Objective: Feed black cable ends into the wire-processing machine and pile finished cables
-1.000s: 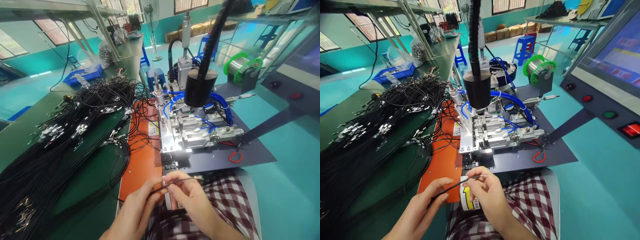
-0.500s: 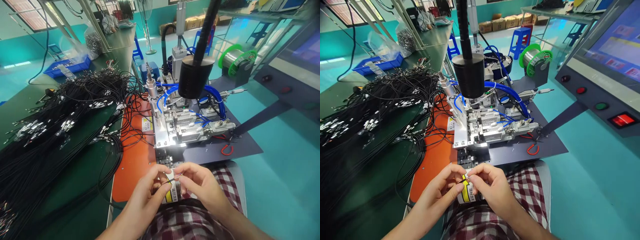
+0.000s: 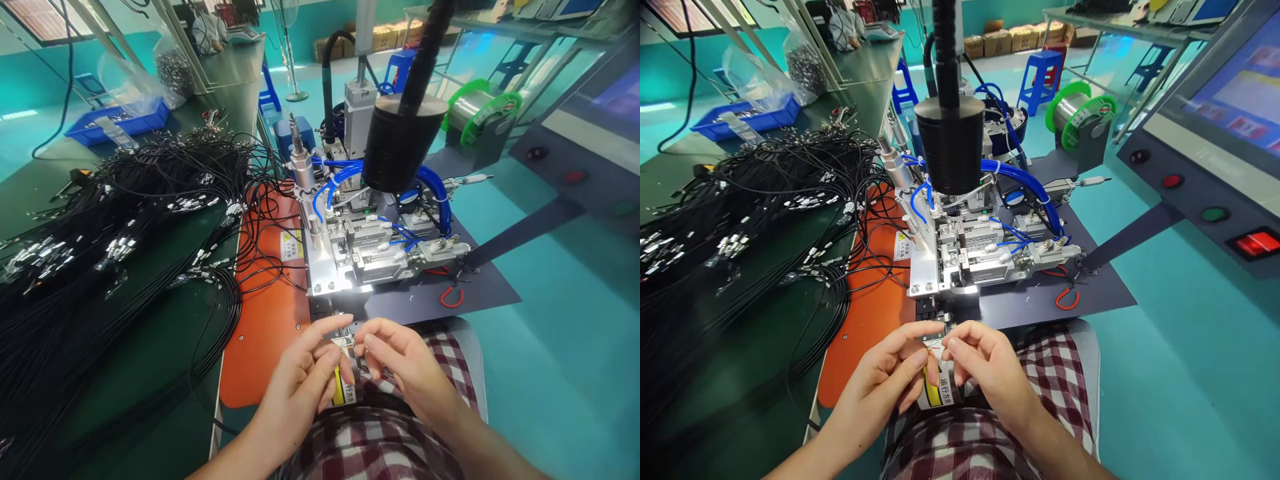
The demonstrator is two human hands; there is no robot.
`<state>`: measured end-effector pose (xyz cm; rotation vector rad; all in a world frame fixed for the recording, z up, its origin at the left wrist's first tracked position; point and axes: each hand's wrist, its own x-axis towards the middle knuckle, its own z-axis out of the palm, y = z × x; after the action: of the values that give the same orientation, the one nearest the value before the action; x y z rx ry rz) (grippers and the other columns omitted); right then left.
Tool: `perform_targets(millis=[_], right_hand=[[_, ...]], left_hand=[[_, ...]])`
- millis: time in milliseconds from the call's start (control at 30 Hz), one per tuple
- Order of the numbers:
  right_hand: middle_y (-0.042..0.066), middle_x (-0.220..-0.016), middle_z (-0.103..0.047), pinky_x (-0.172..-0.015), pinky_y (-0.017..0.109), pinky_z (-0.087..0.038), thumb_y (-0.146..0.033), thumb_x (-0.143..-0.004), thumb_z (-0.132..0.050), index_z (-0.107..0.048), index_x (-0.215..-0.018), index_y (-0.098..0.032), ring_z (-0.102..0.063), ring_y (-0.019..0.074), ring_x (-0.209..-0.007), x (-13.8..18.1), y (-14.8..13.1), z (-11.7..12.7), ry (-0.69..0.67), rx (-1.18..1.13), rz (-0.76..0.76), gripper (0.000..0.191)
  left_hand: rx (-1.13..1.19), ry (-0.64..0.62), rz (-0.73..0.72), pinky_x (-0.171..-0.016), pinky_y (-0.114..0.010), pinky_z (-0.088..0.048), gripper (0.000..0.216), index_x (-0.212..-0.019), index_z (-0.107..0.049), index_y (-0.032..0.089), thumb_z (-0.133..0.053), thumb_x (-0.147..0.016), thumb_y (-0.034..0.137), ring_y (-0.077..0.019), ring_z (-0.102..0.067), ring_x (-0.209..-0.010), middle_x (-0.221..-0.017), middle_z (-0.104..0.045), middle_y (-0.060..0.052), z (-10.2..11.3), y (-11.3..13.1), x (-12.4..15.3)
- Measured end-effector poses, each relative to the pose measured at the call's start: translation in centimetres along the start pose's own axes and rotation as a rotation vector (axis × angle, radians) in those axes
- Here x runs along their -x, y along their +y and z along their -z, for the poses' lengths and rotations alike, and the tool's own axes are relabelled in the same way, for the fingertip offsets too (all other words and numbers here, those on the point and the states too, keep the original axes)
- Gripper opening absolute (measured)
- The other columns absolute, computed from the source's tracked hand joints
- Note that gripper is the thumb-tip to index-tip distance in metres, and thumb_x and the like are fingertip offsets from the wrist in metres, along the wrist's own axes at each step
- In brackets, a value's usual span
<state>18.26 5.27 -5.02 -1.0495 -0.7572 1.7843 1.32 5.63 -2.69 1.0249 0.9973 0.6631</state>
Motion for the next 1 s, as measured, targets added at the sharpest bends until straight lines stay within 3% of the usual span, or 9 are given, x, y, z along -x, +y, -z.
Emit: perform_targets(millis=[467,733,833,1000], right_hand=[[-0.004,-0.057,-0.055,-0.047,0.018,-0.029,-0.039,-0.076,-0.073,-0.06,-0.073,-0.015,-0.041,0.0036,-0.044,-0.2,0.5,-1.0,-0.045,-0.097,-0.064,0.028],[-0.001,-0.055,-0.058,-0.049,0.019,-0.03,-0.038,-0.079,-0.071,-0.057,-0.074,-0.015,-0.041,0.006,-0.047,-0.4,1.3,-1.4,-0.182,-0.306,-0.194,0.028],[0.001,-0.057,-0.061,-0.05,0.021,-0.032,-0.038,-0.081,-0.068,-0.056,-0.074,-0.014,-0.043,0.0064,-0.046,-0.2,1.7,-1.7,-0.164,-0.276,-0.174,0.028],[-0.001,-0.058,-0.06,-0.045,0.018,-0.033,-0.037,-0.08,-0.069,-0.056,-0.074,-0.015,-0.047,0.006,-0.044,0.5,1.5,-2.6,-0.002,-0.091,-0.022,0.026]], left_hand=[[0.027,-0.021,0.005,-0.042,-0.017,-0.023,0.022,-0.113,-0.048,0.021,-0.046,-0.094,0.031,-0.0037,-0.034,-0.046,-0.07,-0.057,0.002,0.2,0.2,0.4],[0.191,-0.112,0.044,-0.04,-0.016,-0.019,0.02,-0.107,-0.049,0.017,-0.049,-0.092,0.03,-0.0013,-0.032,-0.038,-0.063,-0.058,0.002,0.3,0.9,-0.1],[0.238,-0.138,0.043,-0.04,-0.016,-0.02,0.017,-0.106,-0.05,0.017,-0.048,-0.093,0.028,-0.0008,-0.032,-0.037,-0.061,-0.058,0.003,0.6,0.8,-0.2],[0.186,-0.089,-0.002,-0.04,-0.016,-0.021,0.015,-0.107,-0.048,0.019,-0.046,-0.094,0.027,-0.0013,-0.031,-0.038,-0.062,-0.057,0.003,0.6,0.3,0.0]])
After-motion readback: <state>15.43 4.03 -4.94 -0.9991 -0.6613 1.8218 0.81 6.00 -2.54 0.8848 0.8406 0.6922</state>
